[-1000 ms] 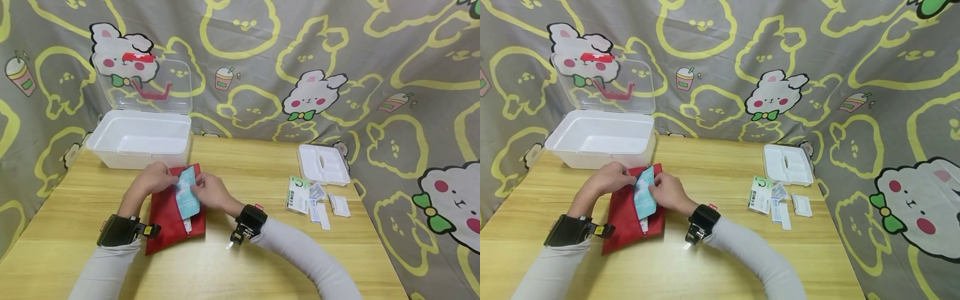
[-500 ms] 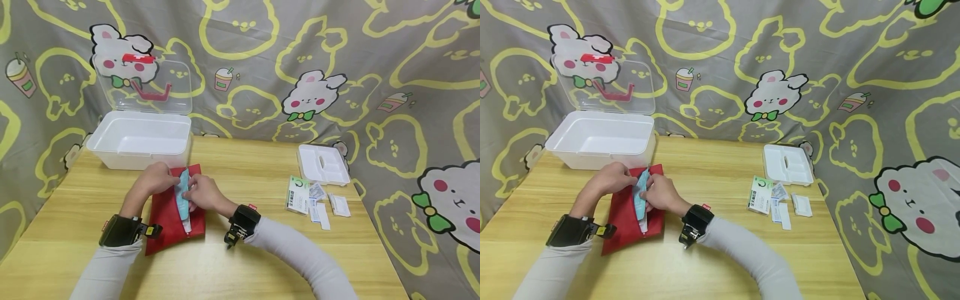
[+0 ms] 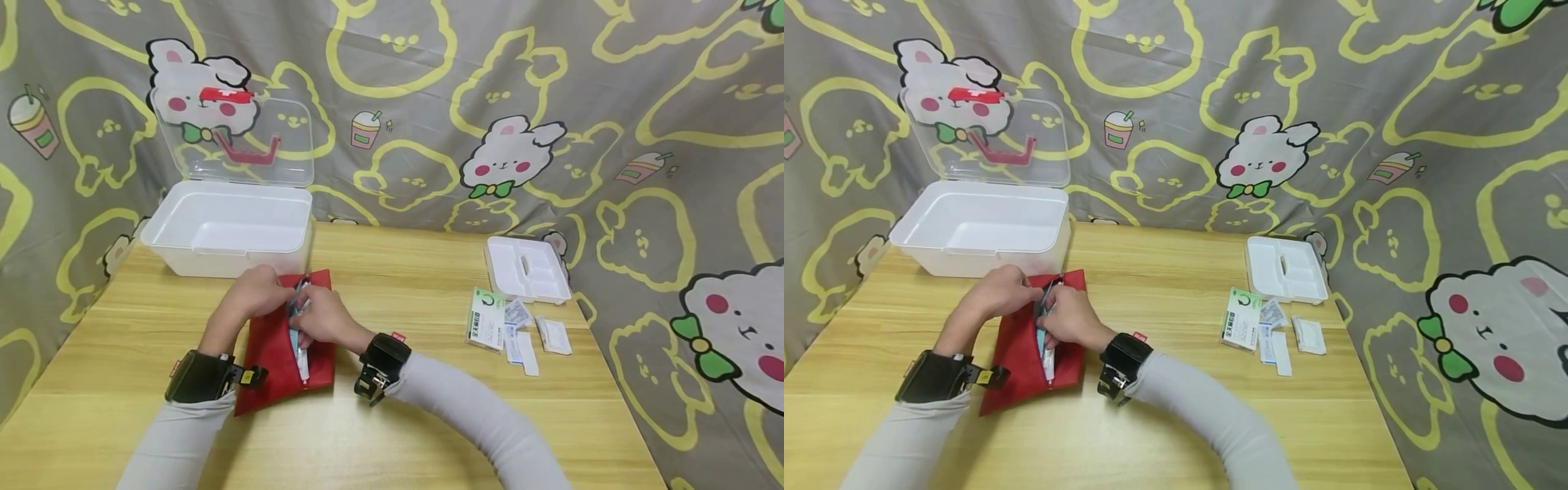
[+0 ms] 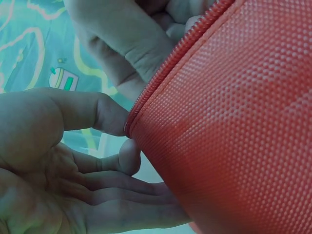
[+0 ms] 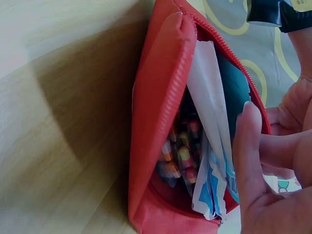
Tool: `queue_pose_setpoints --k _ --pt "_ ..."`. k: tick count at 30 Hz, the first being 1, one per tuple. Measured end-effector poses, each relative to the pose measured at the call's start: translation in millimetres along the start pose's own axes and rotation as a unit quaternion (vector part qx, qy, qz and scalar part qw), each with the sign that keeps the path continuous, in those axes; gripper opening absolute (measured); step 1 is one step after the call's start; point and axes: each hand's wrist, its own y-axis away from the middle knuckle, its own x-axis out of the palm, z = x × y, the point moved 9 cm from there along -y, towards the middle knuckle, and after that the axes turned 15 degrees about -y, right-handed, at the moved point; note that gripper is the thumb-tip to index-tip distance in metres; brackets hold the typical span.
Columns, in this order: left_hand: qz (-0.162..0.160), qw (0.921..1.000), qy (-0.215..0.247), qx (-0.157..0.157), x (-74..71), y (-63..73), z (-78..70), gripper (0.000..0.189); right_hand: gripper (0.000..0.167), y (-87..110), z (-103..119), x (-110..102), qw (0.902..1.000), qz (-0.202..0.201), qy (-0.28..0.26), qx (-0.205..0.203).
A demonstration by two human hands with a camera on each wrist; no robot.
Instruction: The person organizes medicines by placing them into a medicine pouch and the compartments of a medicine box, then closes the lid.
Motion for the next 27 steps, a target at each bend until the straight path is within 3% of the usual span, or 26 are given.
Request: queue_pose_setpoints --k 16,27 --pt "-0.001 1.0000 0.001 -0.010 3.4 -1.5 3.0 0.030 0.017 -4.5 1.3 7.0 0.9993 0.015 0.005 -0.033" --pt "-0.003 0.9998 -0.002 -0.017 5.7 -2.5 3.7 0.032 0.020 -5.2 -0.4 10.1 0.9968 0.001 0.066 -0.046"
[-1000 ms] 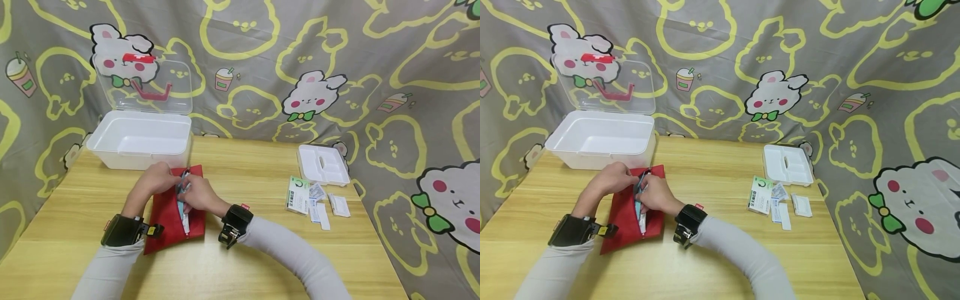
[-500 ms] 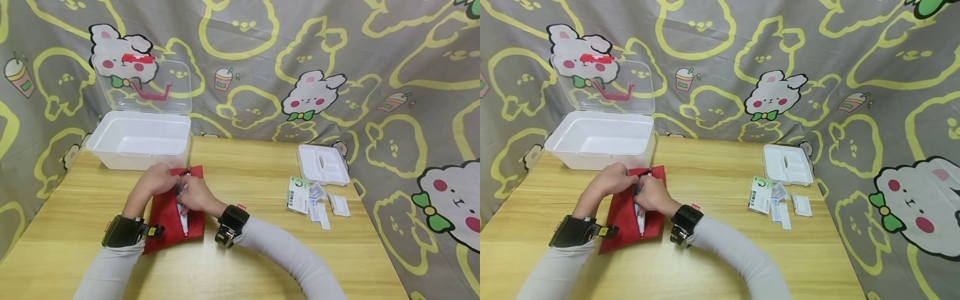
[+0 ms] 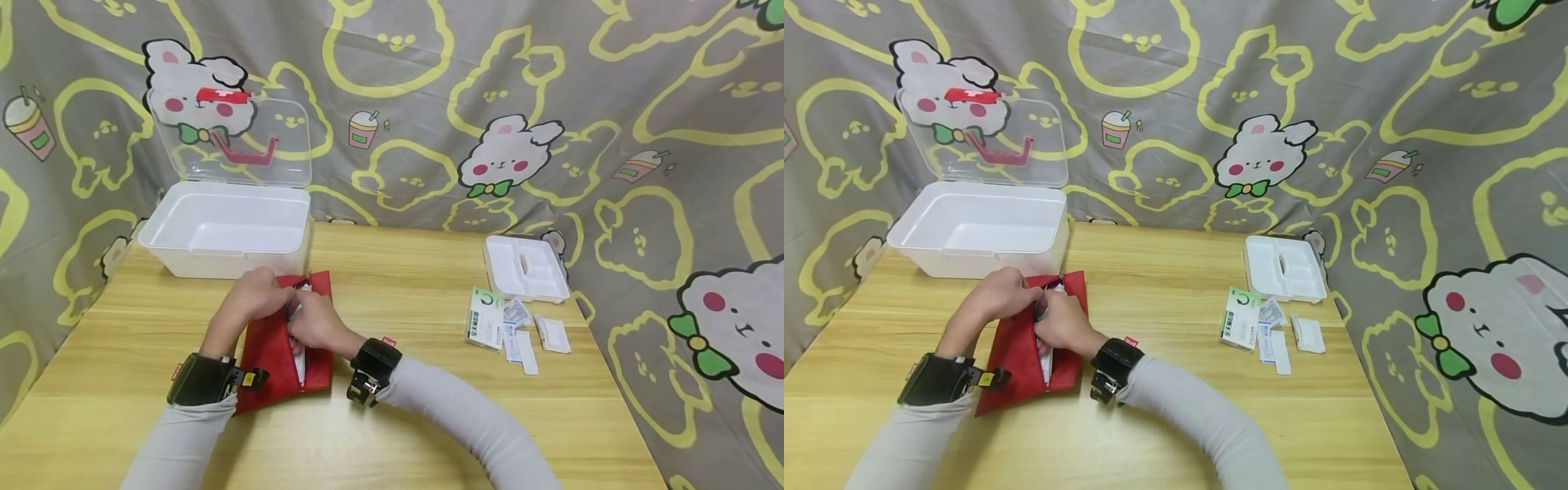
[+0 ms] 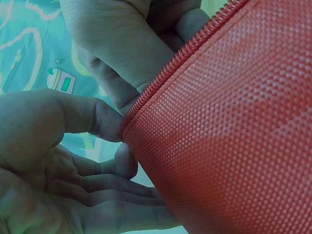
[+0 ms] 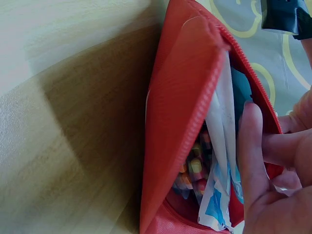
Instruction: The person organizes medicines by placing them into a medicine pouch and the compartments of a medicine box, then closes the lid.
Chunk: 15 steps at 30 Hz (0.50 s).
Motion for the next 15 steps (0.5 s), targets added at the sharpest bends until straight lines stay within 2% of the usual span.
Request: queue_pose_setpoints --k 4,10,15 --pt "0.001 1.0000 0.000 -0.001 0.2 0.4 0.8 0.033 0.020 0.0 -1.6 1.0 1.0000 -0.003 -0.002 0.003" --pt "-0.006 0.9999 -0.004 0.011 -0.5 0.3 0.1 0.036 0.019 1.0 -5.4 0.2 0.9986 -0.001 -0.052 0.010" --pt "0.002 0.9999 -0.005 0.016 0.9 -0.1 -0.7 0.039 0.015 3.0 -5.4 -7.6 0.9995 -0.002 -0.032 0.001"
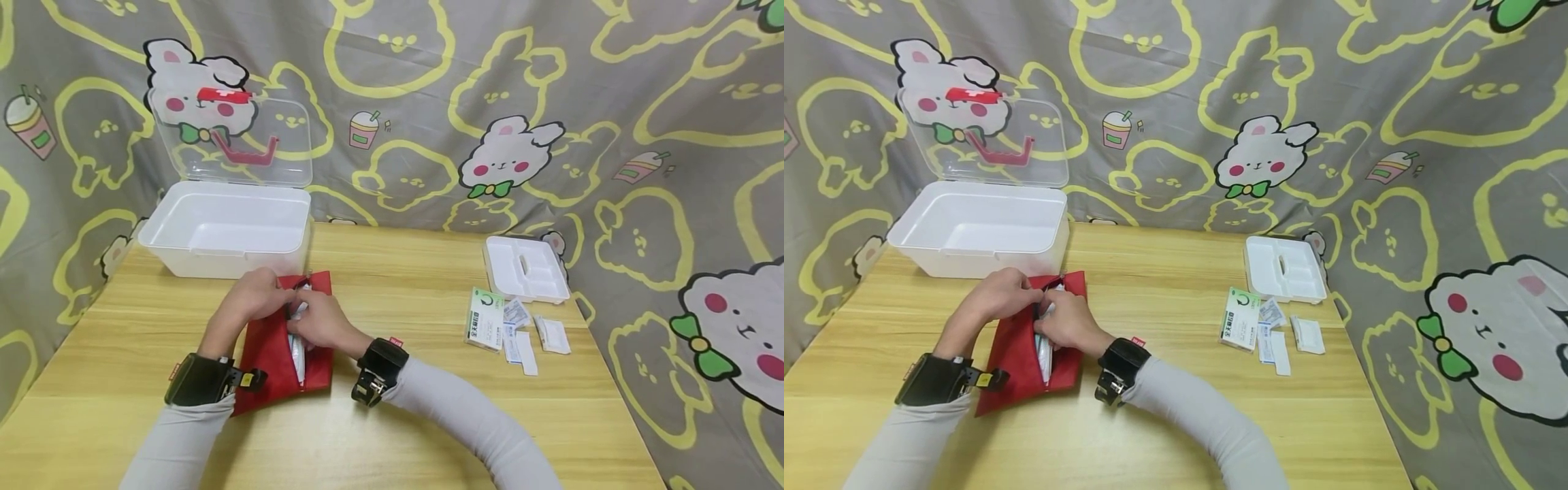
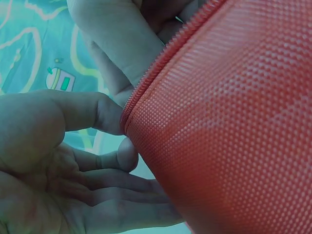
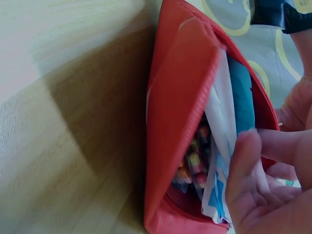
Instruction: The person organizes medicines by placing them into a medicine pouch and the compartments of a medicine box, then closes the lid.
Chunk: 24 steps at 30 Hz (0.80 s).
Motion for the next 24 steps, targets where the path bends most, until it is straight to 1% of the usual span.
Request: queue_pose_setpoints --k 3,7,10,12,14,17,20,22,24 --pt "0.007 1.0000 0.003 0.002 1.7 0.6 -0.4 0.035 0.013 2.0 0.7 -4.8 0.9999 0.006 0.012 -0.002" --pt "0.007 0.9999 0.008 0.009 3.6 2.4 -1.8 0.024 0.014 5.6 0.0 -11.5 0.9999 0.013 0.007 0.006" --pt "-0.001 0.9995 0.000 0.030 4.8 4.4 -5.4 0.023 0.017 8.2 -2.2 -18.2 0.9999 0.010 0.005 0.010" --pt "-0.008 0.9987 -0.011 0.049 5.7 6.3 -8.4 0.025 0.019 9.5 -3.8 -23.9 0.9998 0.005 0.017 0.011" --pt "-0.006 0.9979 -0.018 0.063 7.3 9.5 -11.3 0.025 0.018 10.7 -5.6 -30.9 0.9993 -0.003 0.035 0.013" --pt "0.009 0.9974 -0.020 0.068 11.1 13.4 -13.2 0.032 0.013 10.8 -8.6 -42.0 0.9971 -0.020 0.071 0.016" --pt "0.027 0.9975 -0.018 0.063 15.7 15.4 -13.6 0.043 0.009 9.4 -14.7 -47.5 0.9939 -0.030 0.102 0.029" --pt "0.029 0.9974 -0.021 0.062 17.8 15.3 -13.6 0.050 0.014 8.1 -19.9 -46.1 0.9911 -0.024 0.125 0.040" --pt "0.028 0.9976 -0.022 0.060 20.0 14.6 -13.3 0.053 0.019 7.2 -26.1 -41.5 0.9881 -0.009 0.144 0.053"
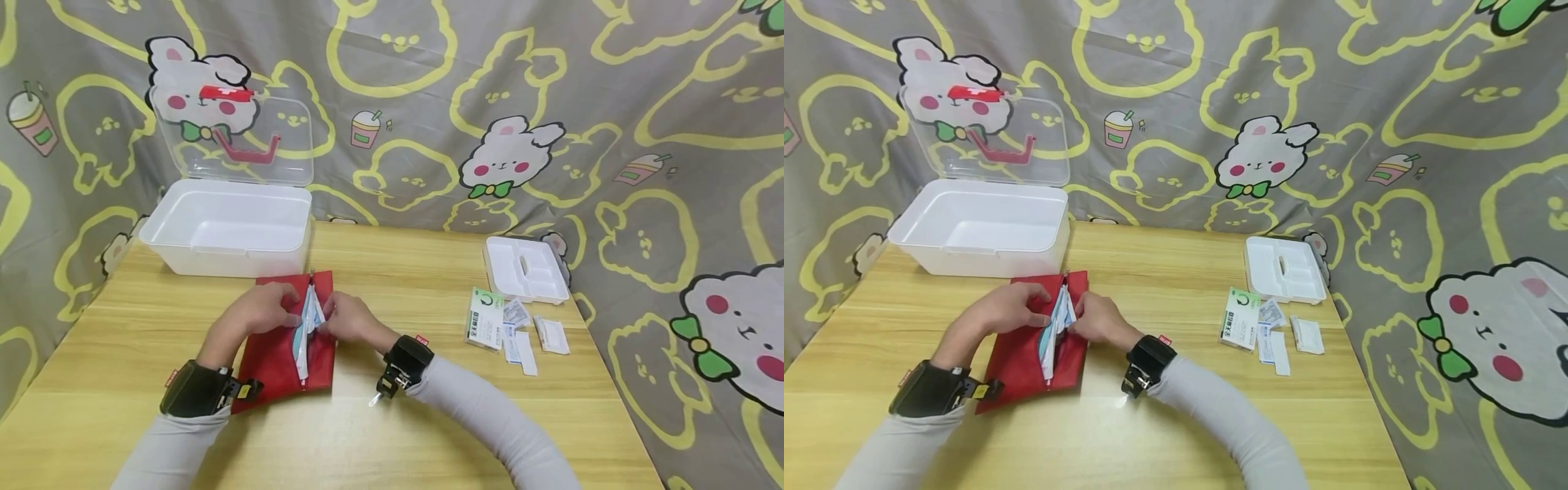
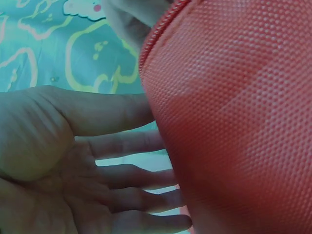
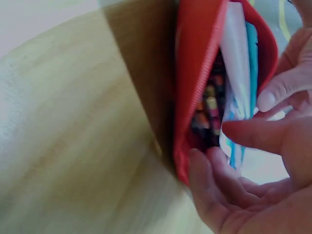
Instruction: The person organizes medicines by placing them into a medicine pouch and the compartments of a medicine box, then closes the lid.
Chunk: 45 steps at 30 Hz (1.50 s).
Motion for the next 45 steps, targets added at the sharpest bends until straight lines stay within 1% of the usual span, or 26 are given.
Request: queue_pose_setpoints --k 2,4,8,10,13,16,20,23,28,31,34,38,42,45 --pt "-0.003 1.0000 0.000 -0.002 1.9 -1.0 0.6 0.055 0.023 -1.6 -4.2 7.4 0.9996 0.018 0.023 0.008" --pt "-0.008 1.0000 0.000 -0.003 3.7 -2.4 0.6 0.055 0.028 -2.9 -8.6 13.2 0.9988 0.027 0.038 0.017" --pt "-0.016 0.9999 0.000 -0.005 6.5 -3.9 0.4 0.058 0.041 -4.8 -16.3 20.5 0.9986 0.021 0.035 0.034" --pt "-0.019 0.9998 0.000 -0.007 7.2 -4.0 0.4 0.059 0.046 -5.5 -18.1 23.0 0.9985 0.016 0.038 0.036" --pt "-0.019 0.9998 0.002 -0.011 8.6 -3.2 0.8 0.060 0.050 -7.2 -20.1 25.7 0.9976 0.014 0.056 0.037" --pt "-0.016 0.9998 0.005 -0.015 9.8 -1.9 1.0 0.061 0.048 -8.6 -21.5 26.9 0.9968 0.018 0.066 0.040" --pt "-0.015 0.9998 0.005 -0.015 10.4 -1.4 0.1 0.060 0.044 -9.4 -22.2 26.6 0.9971 0.025 0.058 0.043" --pt "-0.016 0.9998 0.005 -0.013 11.1 -1.4 -0.9 0.060 0.039 -8.5 -20.4 25.8 0.9968 0.027 0.063 0.041" --pt "-0.018 0.9997 0.002 -0.013 12.3 -1.3 -1.8 0.062 0.024 -6.2 -14.1 26.1 0.9939 0.033 0.102 0.026" --pt "-0.020 0.9997 0.002 -0.012 12.3 -1.9 -2.8 0.061 0.022 -5.4 -13.0 25.5 0.9919 0.035 0.120 0.023" --pt "-0.023 0.9997 0.003 -0.011 12.3 -3.0 -4.4 0.060 0.024 -5.3 -15.8 20.9 0.9918 0.031 0.121 0.028" --pt "-0.028 0.9996 0.002 -0.007 12.8 -4.2 -7.7 0.057 0.027 -4.1 -22.1 8.4 0.9951 0.015 0.091 0.036" --pt "-0.032 0.9995 -0.003 -0.006 13.5 -6.3 -13.1 0.052 0.030 -0.2 -24.8 -10.4 0.9978 -0.008 0.060 0.026" --pt "-0.036 0.9993 -0.010 -0.005 14.6 -10.0 -19.0 0.048 0.026 4.0 -25.4 -27.2 0.9985 -0.027 0.044 0.018"
